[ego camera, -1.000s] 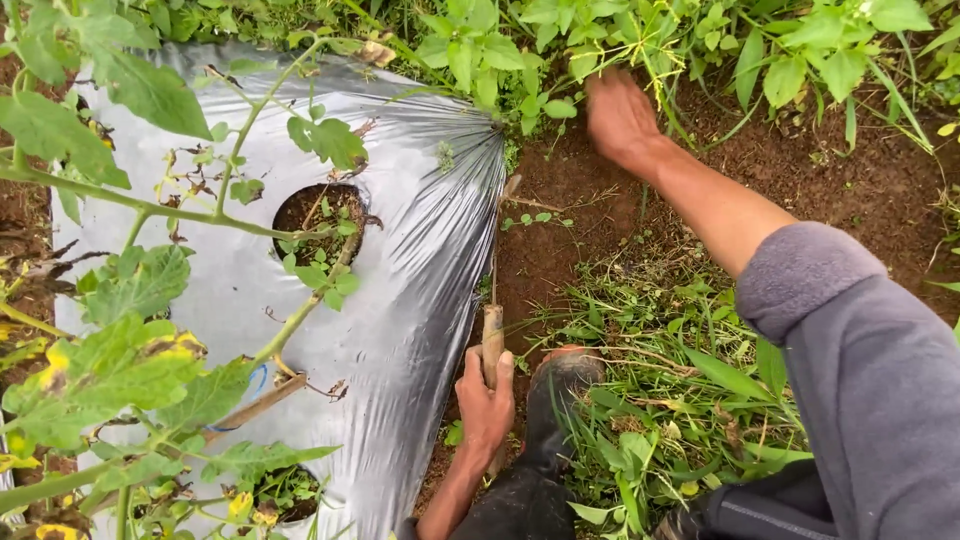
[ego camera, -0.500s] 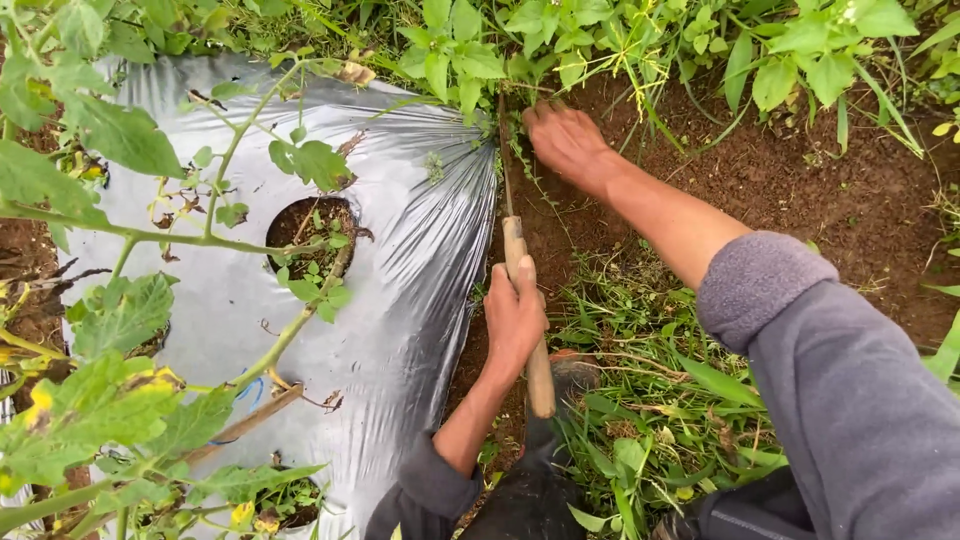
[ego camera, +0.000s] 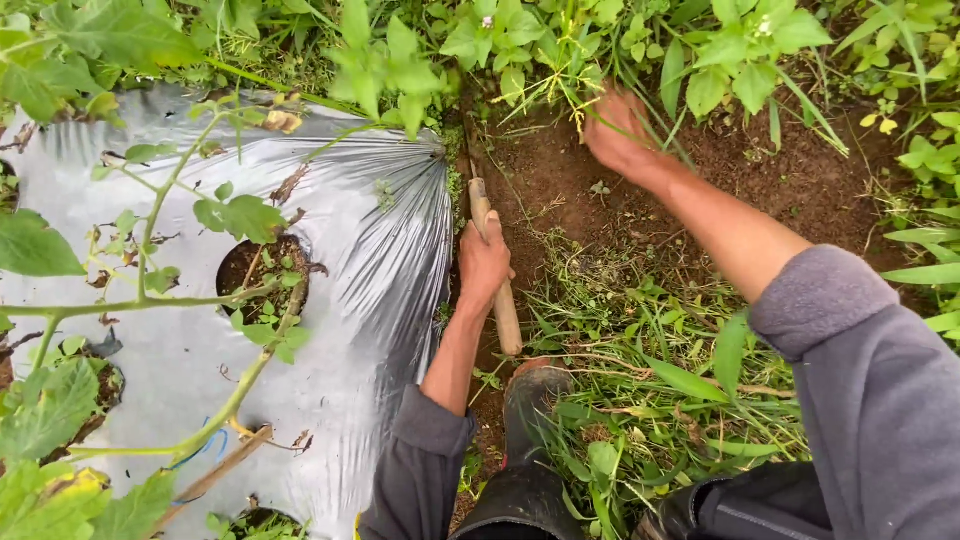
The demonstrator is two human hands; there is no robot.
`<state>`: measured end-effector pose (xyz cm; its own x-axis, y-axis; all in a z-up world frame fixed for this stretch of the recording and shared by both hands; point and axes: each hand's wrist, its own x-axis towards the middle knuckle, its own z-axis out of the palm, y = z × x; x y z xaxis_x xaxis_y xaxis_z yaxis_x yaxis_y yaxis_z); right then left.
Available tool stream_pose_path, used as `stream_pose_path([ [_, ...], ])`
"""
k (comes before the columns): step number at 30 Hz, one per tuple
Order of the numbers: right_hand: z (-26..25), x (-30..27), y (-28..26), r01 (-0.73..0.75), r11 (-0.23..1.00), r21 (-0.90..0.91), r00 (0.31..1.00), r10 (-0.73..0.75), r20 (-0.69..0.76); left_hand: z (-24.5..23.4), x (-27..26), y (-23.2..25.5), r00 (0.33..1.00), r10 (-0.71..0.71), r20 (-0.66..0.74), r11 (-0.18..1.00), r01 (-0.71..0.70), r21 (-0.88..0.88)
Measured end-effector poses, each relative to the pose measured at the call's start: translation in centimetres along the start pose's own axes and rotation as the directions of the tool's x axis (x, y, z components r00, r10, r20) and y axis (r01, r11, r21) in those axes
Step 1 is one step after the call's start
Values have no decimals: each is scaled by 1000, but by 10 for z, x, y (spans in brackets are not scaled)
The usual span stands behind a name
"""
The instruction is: The person uses a sickle to cut weeds growing between rows of plants covered with plastic mulch. They repeatedly swing the tool to sever the weeds at the base, then gather the cut vegetation by hand and place it into a pile on the ground.
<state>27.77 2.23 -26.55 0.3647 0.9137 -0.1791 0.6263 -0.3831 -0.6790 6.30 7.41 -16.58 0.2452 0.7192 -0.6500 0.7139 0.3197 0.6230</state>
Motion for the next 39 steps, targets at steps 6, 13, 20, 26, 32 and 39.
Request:
stream_pose_path([
  [6,-63,-16,-7,-154,988,-33,980,157,124,23,-55,-8,997,-68,-31,997,69,18],
  [13,60,-16,87,-3,977,-213,986,38,162,16,-84,2,996,-50,-79,992,59,110],
  [20,-80,-32,-30,-127,978,-168,945,171,280,32,-102,43,995,0,-104,1000,-2,-21],
  [26,-87,-33,-8,311,615,-724,891,77,448,-17,-109,72,997,75,-24,996,-73,59],
  [32,-80,-35,-26,612,-626,-484,716,178,675,-54,-132,101,999,-24,29,981,29,-193],
  [39,-97,-44,-46,548,-715,-434,737,168,655,6,-88,58,998,-49,-35,885,27,-465],
])
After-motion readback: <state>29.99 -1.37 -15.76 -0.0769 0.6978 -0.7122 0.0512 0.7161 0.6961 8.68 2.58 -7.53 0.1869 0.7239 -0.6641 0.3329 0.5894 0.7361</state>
